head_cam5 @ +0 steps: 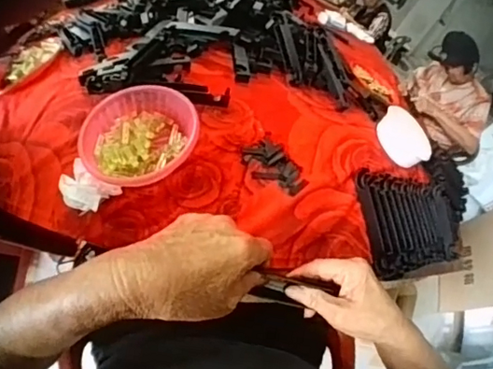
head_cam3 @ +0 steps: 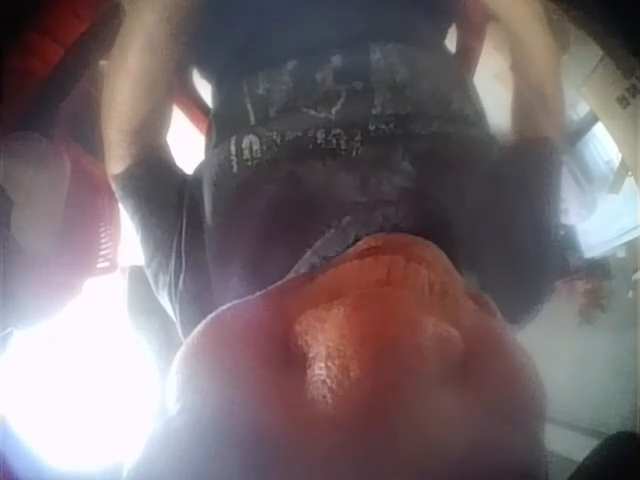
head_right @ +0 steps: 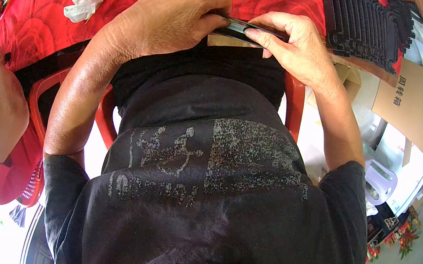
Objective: The person assembles level components by inserting level vials and small plastic pieces into black plastic casings by hand.
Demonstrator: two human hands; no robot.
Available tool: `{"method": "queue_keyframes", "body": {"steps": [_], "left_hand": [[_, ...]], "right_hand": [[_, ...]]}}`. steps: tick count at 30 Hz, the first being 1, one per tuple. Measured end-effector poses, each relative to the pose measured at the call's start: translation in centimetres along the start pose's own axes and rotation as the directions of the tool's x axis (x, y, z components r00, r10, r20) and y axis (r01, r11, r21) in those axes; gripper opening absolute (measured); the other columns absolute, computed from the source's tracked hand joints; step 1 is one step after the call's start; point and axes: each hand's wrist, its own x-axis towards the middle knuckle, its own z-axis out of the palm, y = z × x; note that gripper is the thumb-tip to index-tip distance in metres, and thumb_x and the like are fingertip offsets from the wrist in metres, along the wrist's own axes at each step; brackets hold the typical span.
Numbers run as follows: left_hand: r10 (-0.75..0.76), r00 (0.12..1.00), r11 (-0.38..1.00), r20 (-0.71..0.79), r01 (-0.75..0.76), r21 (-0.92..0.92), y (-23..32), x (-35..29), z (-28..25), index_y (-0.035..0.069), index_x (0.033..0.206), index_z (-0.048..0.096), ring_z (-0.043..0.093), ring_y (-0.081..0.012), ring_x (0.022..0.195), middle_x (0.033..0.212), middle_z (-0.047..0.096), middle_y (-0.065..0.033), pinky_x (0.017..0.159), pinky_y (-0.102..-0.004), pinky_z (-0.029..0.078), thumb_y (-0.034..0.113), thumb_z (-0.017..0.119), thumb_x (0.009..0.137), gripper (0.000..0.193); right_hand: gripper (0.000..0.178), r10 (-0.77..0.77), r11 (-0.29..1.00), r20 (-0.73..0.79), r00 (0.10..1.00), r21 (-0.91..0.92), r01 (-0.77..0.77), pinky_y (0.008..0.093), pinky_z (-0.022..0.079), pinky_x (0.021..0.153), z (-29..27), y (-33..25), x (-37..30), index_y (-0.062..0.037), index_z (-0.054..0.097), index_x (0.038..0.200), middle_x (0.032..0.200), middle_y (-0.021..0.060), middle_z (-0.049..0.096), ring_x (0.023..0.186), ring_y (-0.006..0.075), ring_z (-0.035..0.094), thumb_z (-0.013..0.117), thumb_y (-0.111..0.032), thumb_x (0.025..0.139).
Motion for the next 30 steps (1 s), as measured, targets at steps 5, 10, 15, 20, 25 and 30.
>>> {"method": "queue_keyframes", "body": {"steps": [5,10,15,20,25,30], "left_hand": [[-0.02,1.0,0.999,0.004,0.021,-0.025,-0.1,0.1,-0.1,0.004,0.09,0.066,0.066,-0.0361,0.079,0.079,0.067,-0.0163,0.072,-0.0449,0.052,0.017,0.062,0.088,0.014],[0.036,0.994,0.994,0.102,-0.025,-0.107,-0.7,0.6,-0.5,0.002,0.092,0.068,0.066,-0.0372,0.086,0.084,0.068,-0.0189,0.076,-0.0464,0.052,0.019,0.065,0.086,0.018],[0.138,0.965,0.989,0.225,-0.123,-0.078,-0.4,1.6,-2.2,0.0,0.086,0.069,0.067,-0.0401,0.087,0.083,0.068,-0.0214,0.075,-0.0467,0.053,0.017,0.068,0.083,0.018],[0.293,0.925,0.956,0.243,-0.277,-0.1,-0.5,1.8,-1.6,-0.001,0.083,0.07,0.068,-0.0394,0.081,0.081,0.068,-0.0215,0.072,-0.0457,0.053,0.008,0.067,0.077,0.012],[0.185,0.881,0.978,0.436,-0.209,0.009,0.5,2.0,-2.2,0.0,0.097,0.066,0.065,-0.0376,0.088,0.085,0.067,-0.0189,0.08,-0.0462,0.051,0.007,0.069,0.079,0.02],[0.205,0.881,0.972,0.426,-0.233,0.015,0.1,1.4,-2.0,0.001,0.098,0.066,0.064,-0.0376,0.085,0.084,0.067,-0.0185,0.079,-0.0464,0.051,0.007,0.068,0.079,0.02]], "right_hand": [[0.021,-0.022,0.999,-0.01,1.0,-0.033,0.021,0.0225,0.049,0.058,-0.1,0.1,0.4,-0.0004,0.072,0.104,0.078,0.0031,0.068,0.062,0.0069,0.059,0.071,-0.016,0.09],[0.02,-0.045,0.998,0.024,0.999,-0.044,0.046,0.0226,0.049,0.056,0.0,0.4,0.5,-0.0003,0.073,0.101,0.075,0.0036,0.068,0.06,0.0067,0.06,0.072,-0.016,0.089],[0.019,0.011,1.0,0.025,1.0,0.019,-0.011,0.0226,0.049,0.056,0.9,0.9,0.4,-0.0005,0.073,0.1,0.074,0.0033,0.068,0.06,0.0065,0.06,0.072,-0.016,0.089],[0.019,0.007,0.999,0.043,0.999,0.049,-0.009,0.0231,0.049,0.056,1.4,0.5,0.4,-0.0004,0.073,0.099,0.074,0.0031,0.068,0.061,0.0067,0.06,0.073,-0.016,0.089],[0.019,-0.029,0.999,0.041,0.999,0.017,0.028,0.0241,0.049,0.055,1.7,1.2,0.4,-0.0009,0.073,0.098,0.074,0.0034,0.068,0.06,0.0074,0.06,0.073,-0.016,0.087],[0.019,-0.042,0.999,0.039,0.998,-0.014,0.043,0.0238,0.048,0.055,1.7,0.7,0.2,-0.0003,0.073,0.098,0.074,0.004,0.068,0.059,0.0074,0.06,0.074,-0.016,0.087]]}}
